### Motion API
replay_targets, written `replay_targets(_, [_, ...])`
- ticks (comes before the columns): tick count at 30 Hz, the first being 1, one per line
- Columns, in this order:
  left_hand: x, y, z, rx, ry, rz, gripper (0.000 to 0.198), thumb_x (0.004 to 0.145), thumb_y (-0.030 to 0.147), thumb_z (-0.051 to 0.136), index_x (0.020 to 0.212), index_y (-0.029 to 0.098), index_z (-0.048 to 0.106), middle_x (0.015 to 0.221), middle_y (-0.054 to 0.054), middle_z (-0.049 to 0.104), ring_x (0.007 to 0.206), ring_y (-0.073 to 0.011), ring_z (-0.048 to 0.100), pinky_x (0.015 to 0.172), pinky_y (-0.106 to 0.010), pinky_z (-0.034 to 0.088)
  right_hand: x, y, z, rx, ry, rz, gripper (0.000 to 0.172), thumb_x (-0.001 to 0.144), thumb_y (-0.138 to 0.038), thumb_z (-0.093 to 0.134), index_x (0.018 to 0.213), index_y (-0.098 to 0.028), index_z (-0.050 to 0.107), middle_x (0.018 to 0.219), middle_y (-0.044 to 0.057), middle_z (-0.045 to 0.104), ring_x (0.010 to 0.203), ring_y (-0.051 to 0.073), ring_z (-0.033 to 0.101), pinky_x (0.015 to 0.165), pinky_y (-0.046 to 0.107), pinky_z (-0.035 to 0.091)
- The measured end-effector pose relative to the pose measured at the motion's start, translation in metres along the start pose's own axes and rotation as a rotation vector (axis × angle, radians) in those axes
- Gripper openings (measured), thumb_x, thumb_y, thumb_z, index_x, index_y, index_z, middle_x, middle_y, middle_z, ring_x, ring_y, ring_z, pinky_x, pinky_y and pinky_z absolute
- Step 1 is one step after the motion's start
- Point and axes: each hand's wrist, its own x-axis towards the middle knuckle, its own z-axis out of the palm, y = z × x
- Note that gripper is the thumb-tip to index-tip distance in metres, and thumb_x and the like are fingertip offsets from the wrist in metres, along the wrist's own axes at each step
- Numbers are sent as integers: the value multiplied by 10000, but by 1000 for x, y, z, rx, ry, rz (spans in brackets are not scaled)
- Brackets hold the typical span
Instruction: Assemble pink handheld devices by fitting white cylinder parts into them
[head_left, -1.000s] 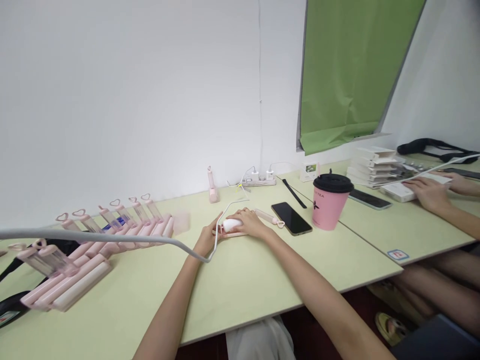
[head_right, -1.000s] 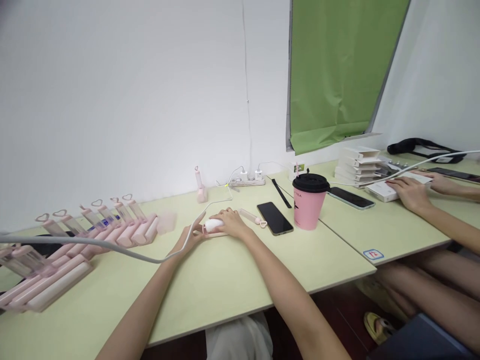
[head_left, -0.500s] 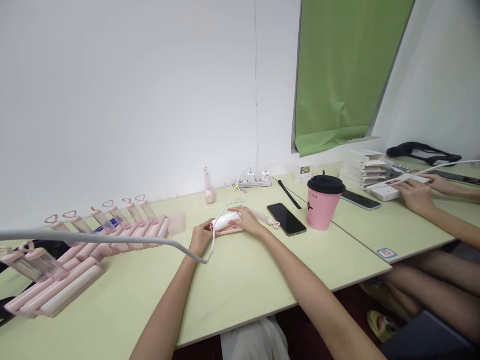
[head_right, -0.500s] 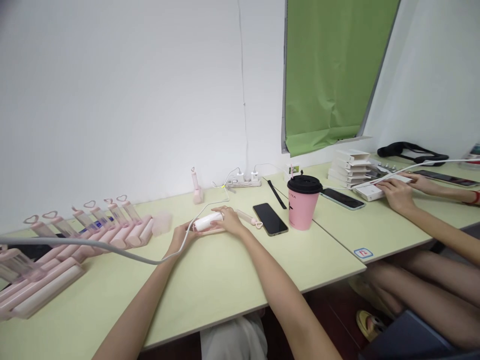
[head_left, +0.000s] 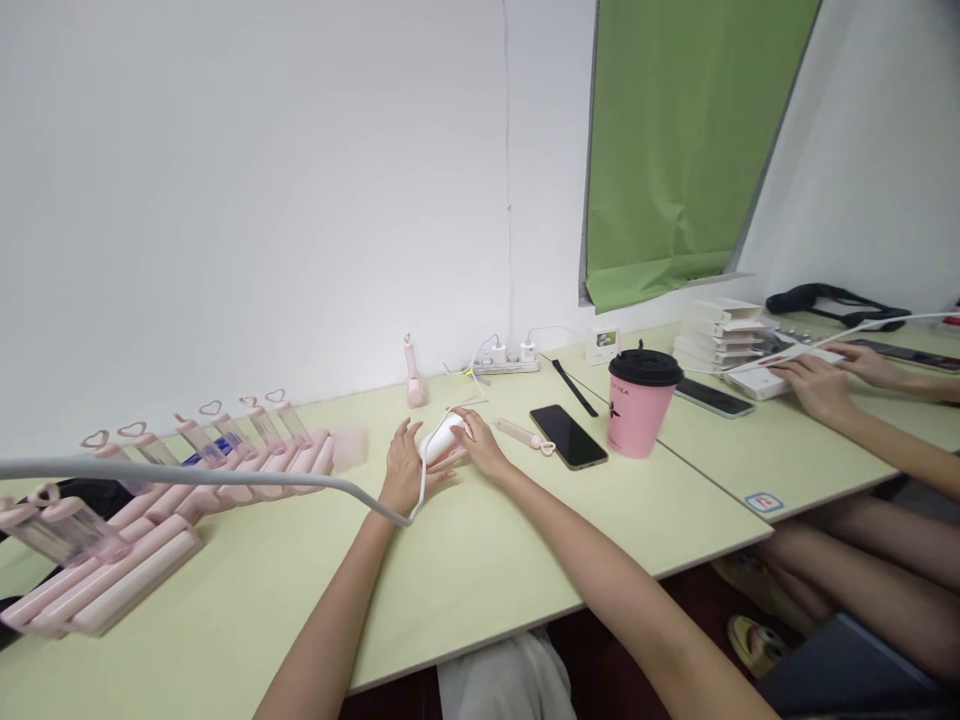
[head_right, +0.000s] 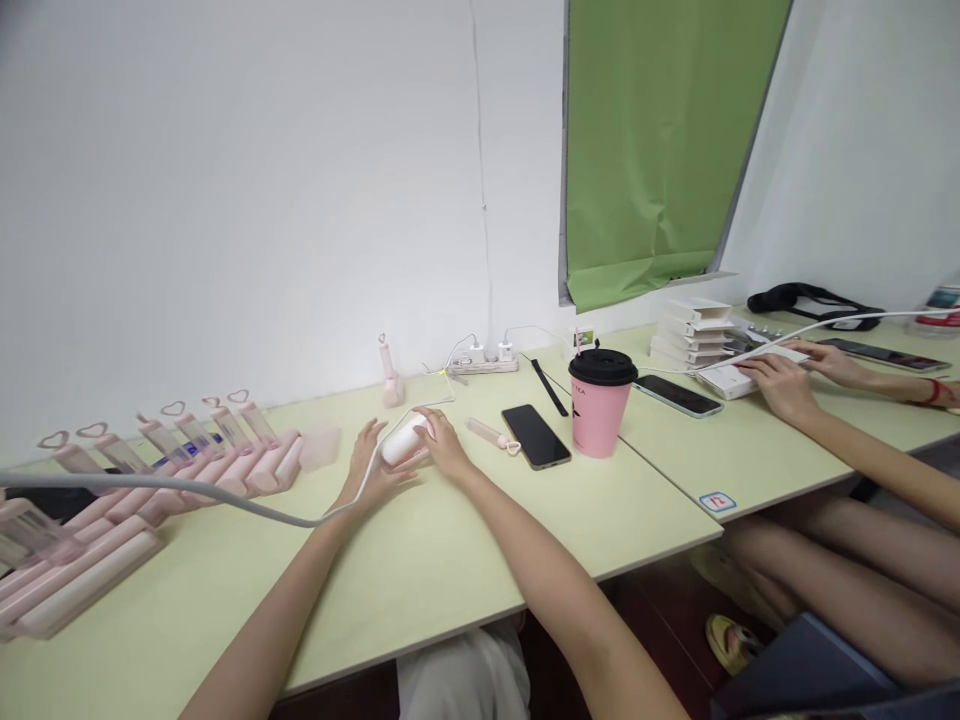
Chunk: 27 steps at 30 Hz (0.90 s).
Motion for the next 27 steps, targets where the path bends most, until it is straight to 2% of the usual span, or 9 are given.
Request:
replay_targets(2, [1,12,-5,51,-1,94,967,510,494,741,1313,179,302,1411,-177,255,1271,-349,296,991,-495,293,-2,-12,-2,53,-48,-78,362,901,-340,365,1229,-214,450,1228,76,497,1164,162,433,979,299,324])
replay_targets(3, [2,17,-7,40,-26,91,968,539,484,727,1340,204,262,1402,-162,284,1239,-340,353,957,-473,339,-3,-18,-2,88,-74,-110,351,897,-351,380,1208,-215,470,1216,70,507,1154,163,441,977,299,326])
replay_targets(5, [2,26,-10,5,-97,0,942,604,442,693,1378,245,193,1295,-129,441,1084,-308,514,833,-404,428,-4,-27,1,164,-106,-138,326,883,-354,417,1172,-222,488,1186,57,531,1120,163,471,962,300,341])
replay_targets(7, [2,32,-11,1,-133,-112,937,630,407,677,1394,255,157,1135,-98,569,899,-276,601,724,-350,446,-3,-31,6,248,-86,-110,349,854,-344,472,1182,-229,445,1154,46,555,1073,158,507,933,300,369])
replay_targets(10, [3,39,-9,-13,-117,-152,847,647,388,657,1366,264,228,1010,-62,626,775,-233,620,665,-295,428,-1,-28,11,294,38,-8,409,787,-346,555,1147,-230,399,1095,33,578,1005,156,545,881,300,413])
replay_targets(14, [5,43,-5,-80,-102,-272,643,692,431,594,1258,243,354,796,-21,632,644,-187,603,582,-250,402,-2,-23,9,184,176,53,282,766,-369,561,993,-221,485,1035,28,571,890,154,581,772,284,467])
replay_targets(17, [6,41,-5,-111,-49,-394,664,677,490,591,1233,219,352,734,-17,605,613,-180,587,552,-241,397,-5,-25,4,157,174,18,244,810,-356,507,1015,-229,543,1069,36,577,906,149,589,730,261,484])
replay_targets(21, [5,40,-5,-170,-25,-410,647,679,464,598,1224,226,342,739,-16,595,616,-169,581,557,-236,400,-5,-32,3,77,79,-17,271,856,-283,452,1081,-261,602,1081,26,628,952,150,586,814,277,463])
replay_targets(27, [7,47,4,-146,-68,-395,612,671,382,607,1209,252,346,731,-3,589,642,-177,586,585,-246,407,5,-26,8,40,185,12,227,822,-222,488,909,-209,698,914,50,691,820,159,615,786,266,443])
